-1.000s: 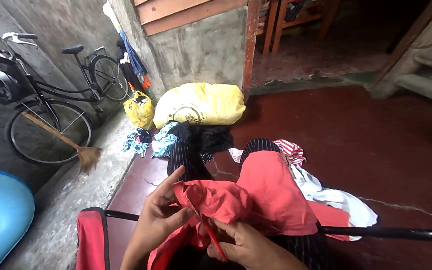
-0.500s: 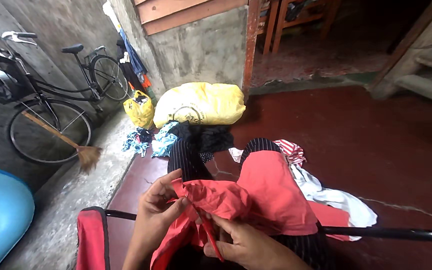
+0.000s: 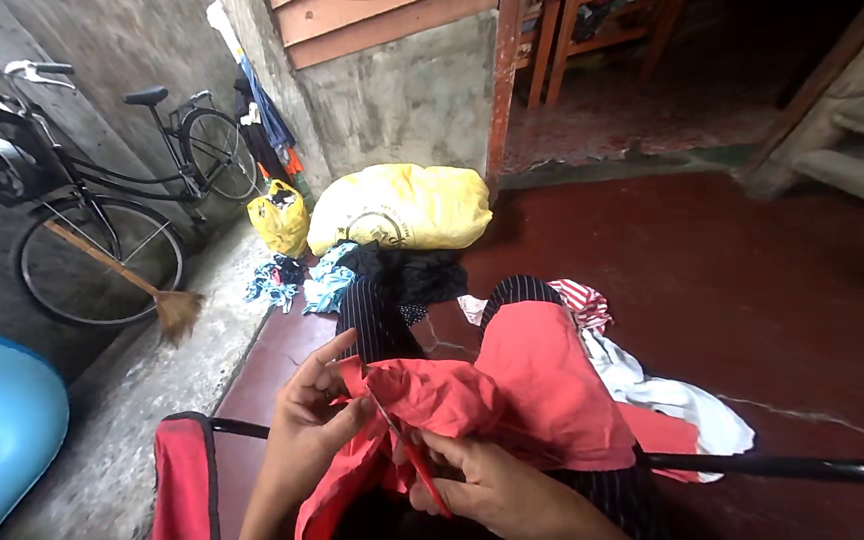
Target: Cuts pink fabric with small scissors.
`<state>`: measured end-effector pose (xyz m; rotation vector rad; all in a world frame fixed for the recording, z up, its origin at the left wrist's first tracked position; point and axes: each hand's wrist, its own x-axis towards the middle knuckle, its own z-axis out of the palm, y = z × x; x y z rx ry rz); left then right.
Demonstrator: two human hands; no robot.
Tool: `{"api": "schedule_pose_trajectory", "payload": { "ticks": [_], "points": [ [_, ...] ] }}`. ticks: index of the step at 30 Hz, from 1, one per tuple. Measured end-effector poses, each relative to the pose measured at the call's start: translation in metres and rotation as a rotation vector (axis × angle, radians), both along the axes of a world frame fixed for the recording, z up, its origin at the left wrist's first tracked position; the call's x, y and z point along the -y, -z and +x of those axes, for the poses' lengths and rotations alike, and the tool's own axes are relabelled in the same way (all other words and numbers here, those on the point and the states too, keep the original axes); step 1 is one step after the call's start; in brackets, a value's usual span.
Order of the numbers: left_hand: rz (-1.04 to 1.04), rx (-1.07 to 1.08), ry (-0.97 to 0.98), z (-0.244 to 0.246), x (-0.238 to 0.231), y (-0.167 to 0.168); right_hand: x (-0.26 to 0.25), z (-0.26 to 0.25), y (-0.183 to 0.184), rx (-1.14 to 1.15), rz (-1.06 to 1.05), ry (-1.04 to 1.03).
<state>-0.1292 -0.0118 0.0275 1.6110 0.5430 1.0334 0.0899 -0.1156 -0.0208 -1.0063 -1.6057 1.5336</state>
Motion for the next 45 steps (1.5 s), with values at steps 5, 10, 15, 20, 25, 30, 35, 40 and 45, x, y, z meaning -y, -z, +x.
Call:
{"api": "schedule_pose_trajectory", "payload": {
  "ticks": [5,10,15,20,25,30,35,40,45],
  "points": [
    [-0.017,-0.021,0.058,0.001,0.002,0.0,-0.004,-0.003,-0.003,0.09,-0.075,-0.003],
    [-0.019,-0.019,0.061,-0.001,0.002,-0.002,-0.003,-0.004,0.0,0.015,-0.036,0.021],
    [-0.009,-0.023,0.043,-0.002,0.002,-0.001,-0.006,-0.001,-0.007,0.077,0.033,-0.007],
    [-0.02,0.03,-0.027,-0.001,0.004,-0.001,-0.01,-0.004,-0.016,0.154,0.16,0.077],
    [-0.034,0.092,-0.051,0.001,0.003,-0.001,-0.008,-0.005,-0.017,0.246,0.169,0.134],
    [-0.02,0.072,-0.031,0.0,0.002,-0.002,-0.01,-0.004,-0.018,0.323,0.223,0.135],
    [0.005,0.047,-0.009,-0.003,0.002,-0.007,-0.01,-0.005,-0.019,0.34,0.265,0.178],
    [0.034,0.018,-0.028,-0.004,0.002,-0.006,-0.01,-0.007,-0.018,0.401,0.338,0.217],
    [0.057,-0.005,-0.029,-0.001,0.005,-0.008,-0.011,-0.009,-0.025,0.448,0.356,0.216]
  ]
}}
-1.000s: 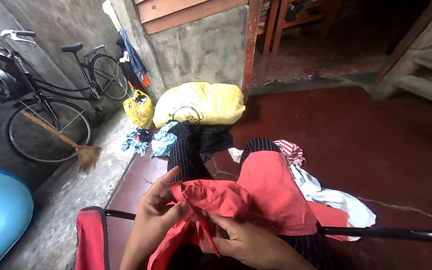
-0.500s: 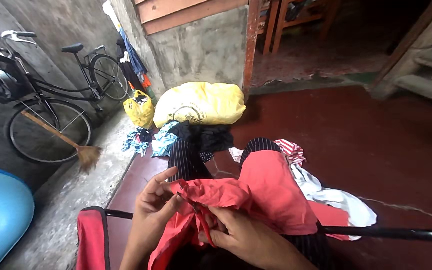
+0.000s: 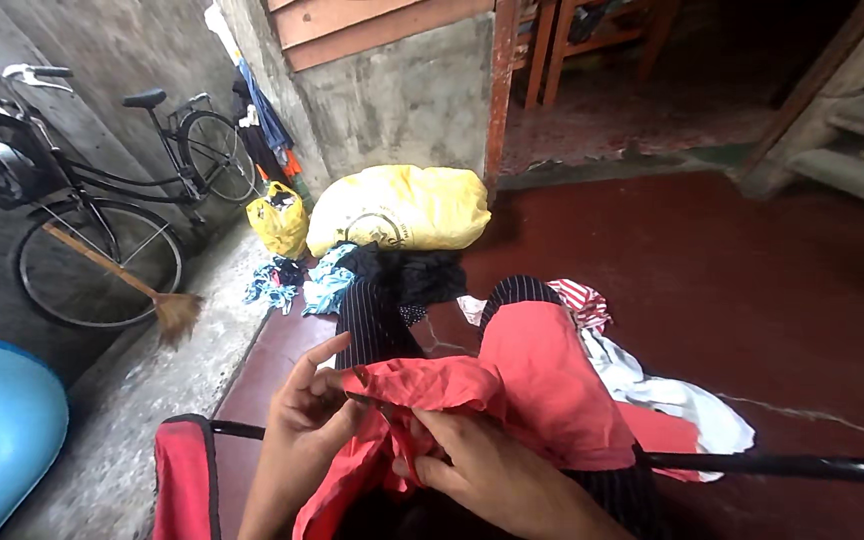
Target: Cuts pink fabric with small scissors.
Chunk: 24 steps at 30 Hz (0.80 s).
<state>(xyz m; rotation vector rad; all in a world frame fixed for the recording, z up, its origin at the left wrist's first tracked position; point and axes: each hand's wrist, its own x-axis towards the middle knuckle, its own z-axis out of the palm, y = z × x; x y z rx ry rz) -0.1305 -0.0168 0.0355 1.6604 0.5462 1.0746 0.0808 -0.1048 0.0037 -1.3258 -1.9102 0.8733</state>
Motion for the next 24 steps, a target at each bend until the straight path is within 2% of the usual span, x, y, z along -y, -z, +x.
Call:
{"api": "schedule_pose_trajectory", "payload": {
  "ticks": [4,7,14,24],
  "points": [
    [0.003,-0.029,-0.006,-0.001,-0.001,-0.001,-0.001,-0.002,0.005,-0.025,0.031,0.027],
    [-0.011,-0.066,-0.013,-0.003,-0.002,0.002,-0.003,0.001,0.008,-0.066,-0.043,-0.015],
    [-0.023,-0.177,0.039,-0.009,-0.002,0.009,-0.002,0.004,0.011,0.001,-0.159,-0.088],
    [-0.022,-0.376,-0.031,-0.013,-0.005,0.021,-0.007,0.005,0.033,-0.008,-0.284,-0.105]
  ]
}}
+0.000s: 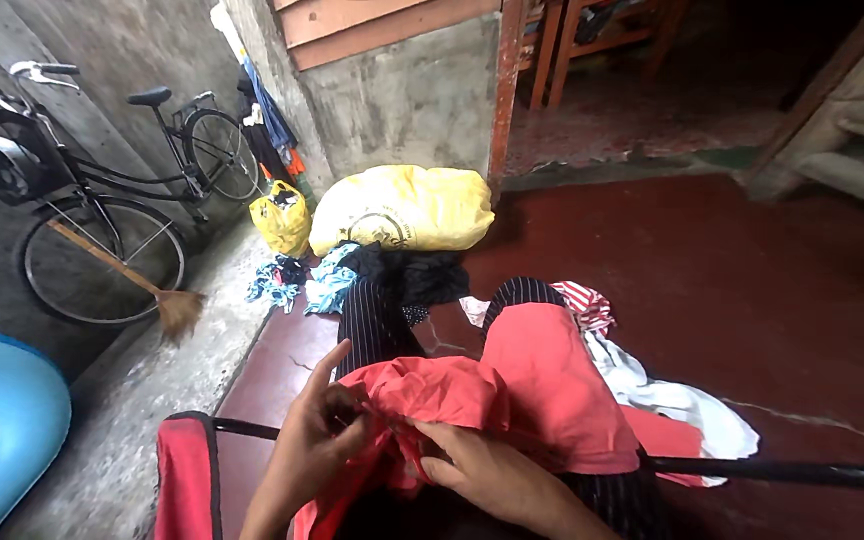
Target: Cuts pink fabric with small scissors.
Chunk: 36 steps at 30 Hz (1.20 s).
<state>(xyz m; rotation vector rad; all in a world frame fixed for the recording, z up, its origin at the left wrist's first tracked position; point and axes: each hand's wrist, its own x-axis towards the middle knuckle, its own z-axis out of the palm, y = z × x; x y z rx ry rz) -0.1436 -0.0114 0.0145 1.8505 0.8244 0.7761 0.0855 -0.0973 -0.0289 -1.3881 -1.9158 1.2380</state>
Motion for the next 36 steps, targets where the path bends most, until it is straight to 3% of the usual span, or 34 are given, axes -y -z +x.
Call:
{"api": "schedule_pose_trajectory", "payload": {
  "ticks": [16,25,36],
  "points": [
    [-0.058,0.109,0.063,-0.001,0.001,-0.001,0.002,-0.006,0.012,-0.223,0.043,0.017],
    [-0.062,0.189,0.059,-0.001,0.003,-0.002,0.01,-0.007,-0.006,-0.004,-0.027,0.068],
    [-0.088,0.234,0.059,-0.001,0.002,-0.003,0.009,-0.009,0.002,-0.123,0.113,0.138]
  ]
}}
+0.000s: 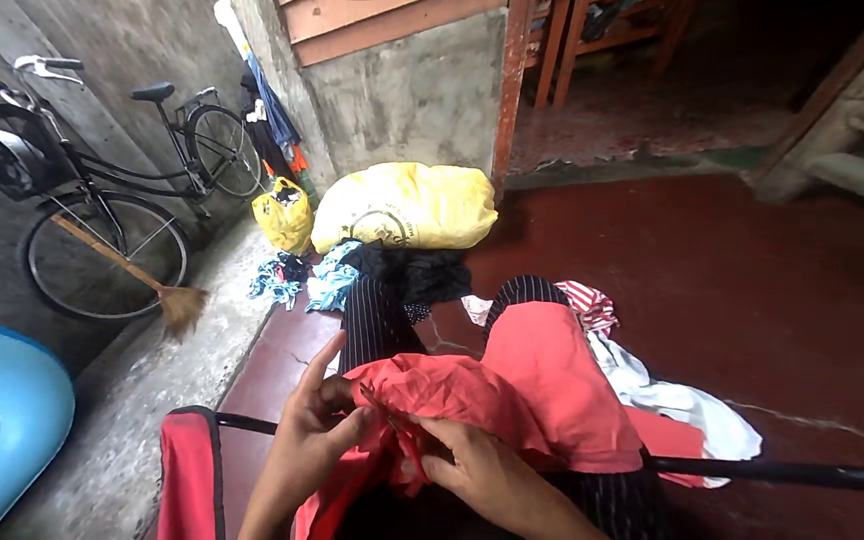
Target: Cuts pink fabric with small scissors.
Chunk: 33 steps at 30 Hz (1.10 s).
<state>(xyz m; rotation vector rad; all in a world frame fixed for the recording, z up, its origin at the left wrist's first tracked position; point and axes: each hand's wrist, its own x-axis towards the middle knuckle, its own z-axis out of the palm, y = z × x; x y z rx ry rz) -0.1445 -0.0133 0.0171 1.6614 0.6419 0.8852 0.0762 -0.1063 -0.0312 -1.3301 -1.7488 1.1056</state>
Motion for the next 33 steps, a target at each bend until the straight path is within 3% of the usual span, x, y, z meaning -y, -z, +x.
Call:
{"api": "schedule_pose_trajectory", "payload": {
  "ticks": [15,20,25,29,33],
  "points": [
    [0.021,-0.037,0.009,0.0,-0.002,0.002,-0.004,0.001,0.001,0.003,-0.027,-0.066],
    [0.175,-0.336,0.1,-0.013,-0.003,-0.006,0.001,0.014,-0.005,0.015,-0.128,-0.146],
    [0.327,-0.649,0.244,-0.03,-0.011,-0.038,0.014,0.025,-0.013,0.121,-0.12,-0.198],
    [0.335,-0.603,0.261,-0.054,-0.07,-0.075,0.026,0.027,-0.021,0.172,-0.002,-0.172],
    [0.25,-0.523,-0.219,-0.098,-0.2,-0.091,0.04,0.027,-0.038,0.172,0.101,-0.175]
  ]
}}
